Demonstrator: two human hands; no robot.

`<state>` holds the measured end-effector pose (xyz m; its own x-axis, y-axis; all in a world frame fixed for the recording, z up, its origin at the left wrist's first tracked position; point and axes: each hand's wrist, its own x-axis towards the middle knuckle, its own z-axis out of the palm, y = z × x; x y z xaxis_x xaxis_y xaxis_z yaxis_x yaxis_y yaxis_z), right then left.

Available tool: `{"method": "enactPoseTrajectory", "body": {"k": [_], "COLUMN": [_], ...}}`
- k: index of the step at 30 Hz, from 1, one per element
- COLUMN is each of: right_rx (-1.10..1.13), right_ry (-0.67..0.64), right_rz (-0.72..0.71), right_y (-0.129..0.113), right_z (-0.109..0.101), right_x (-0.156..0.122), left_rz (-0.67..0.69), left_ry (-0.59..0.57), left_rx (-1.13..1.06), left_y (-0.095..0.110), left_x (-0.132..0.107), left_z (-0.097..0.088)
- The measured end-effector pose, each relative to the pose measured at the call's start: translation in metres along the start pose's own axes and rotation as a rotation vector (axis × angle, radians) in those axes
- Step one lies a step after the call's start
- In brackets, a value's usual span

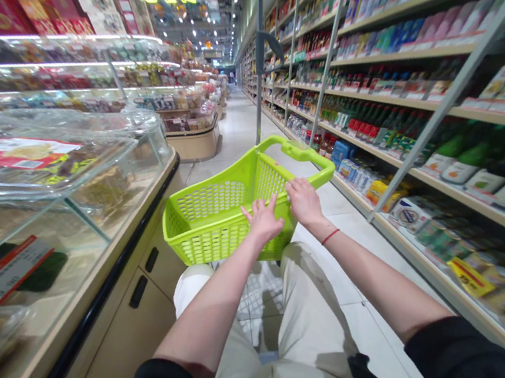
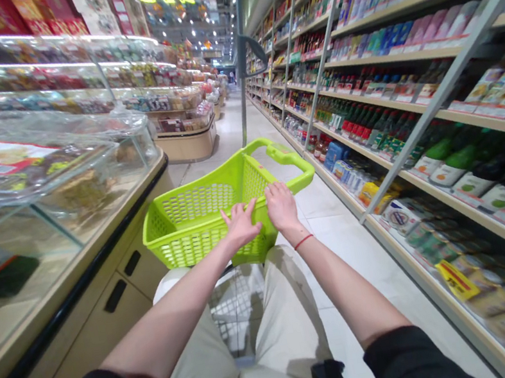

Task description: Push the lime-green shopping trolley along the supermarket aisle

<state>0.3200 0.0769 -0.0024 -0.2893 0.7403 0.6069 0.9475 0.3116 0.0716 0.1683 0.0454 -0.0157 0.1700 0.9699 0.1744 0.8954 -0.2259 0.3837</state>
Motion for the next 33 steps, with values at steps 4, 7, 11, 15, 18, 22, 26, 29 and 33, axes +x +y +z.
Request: {"method": "enactPoseTrajectory", "body": {"k": [4, 7, 11, 15, 18, 22, 26, 29, 33], "right_rx": [0.03, 0.049, 0.06, 0.042, 0.031, 0.012, 0.012, 0.035, 0.047], "right_ry": [-0.048, -0.005, 0.071, 0.129, 0.129, 0.085, 0.022, -0.001, 0.008], "right_rz": [-0.106, -0.107, 0.026, 0.157, 0.163, 0.097, 0.009, -0.024, -0.089], "right_y": [-0.01, 0.014, 0.065, 0.093, 0.082, 0.044, 0.012, 0.0, 0.002], "right_z": [0.002, 0.0, -0.008, -0.013, -0.011, -0.005, 0.0, 0.002, 0.002], "right_x": [-0.005, -0.002, 0.007, 0.014, 0.012, 0.006, 0.003, 0.0, -0.005], "left_rz": [0.01, 0.012, 0.022, 0.032, 0.029, 0.083, 0.164, 0.222, 0.26], "left_ry": [0.02, 0.028, 0.02, 0.021, 0.034, 0.014, -0.02, -0.014, 0.029], "left_rx": [0.007, -0.004, -0.013, -0.02, -0.012, -0.021, -0.049, -0.068, -0.079], "left_y": [-0.002, -0.003, -0.004, -0.004, -0.003, 0.008, 0.021, 0.025, 0.021], "left_x": [-0.001, -0.001, 0.0, -0.001, -0.002, 0.002, 0.011, 0.016, 0.015], "left_z": [0.002, 0.003, 0.003, 0.003, 0.003, 0.001, 0.001, 0.004, 0.008]}}
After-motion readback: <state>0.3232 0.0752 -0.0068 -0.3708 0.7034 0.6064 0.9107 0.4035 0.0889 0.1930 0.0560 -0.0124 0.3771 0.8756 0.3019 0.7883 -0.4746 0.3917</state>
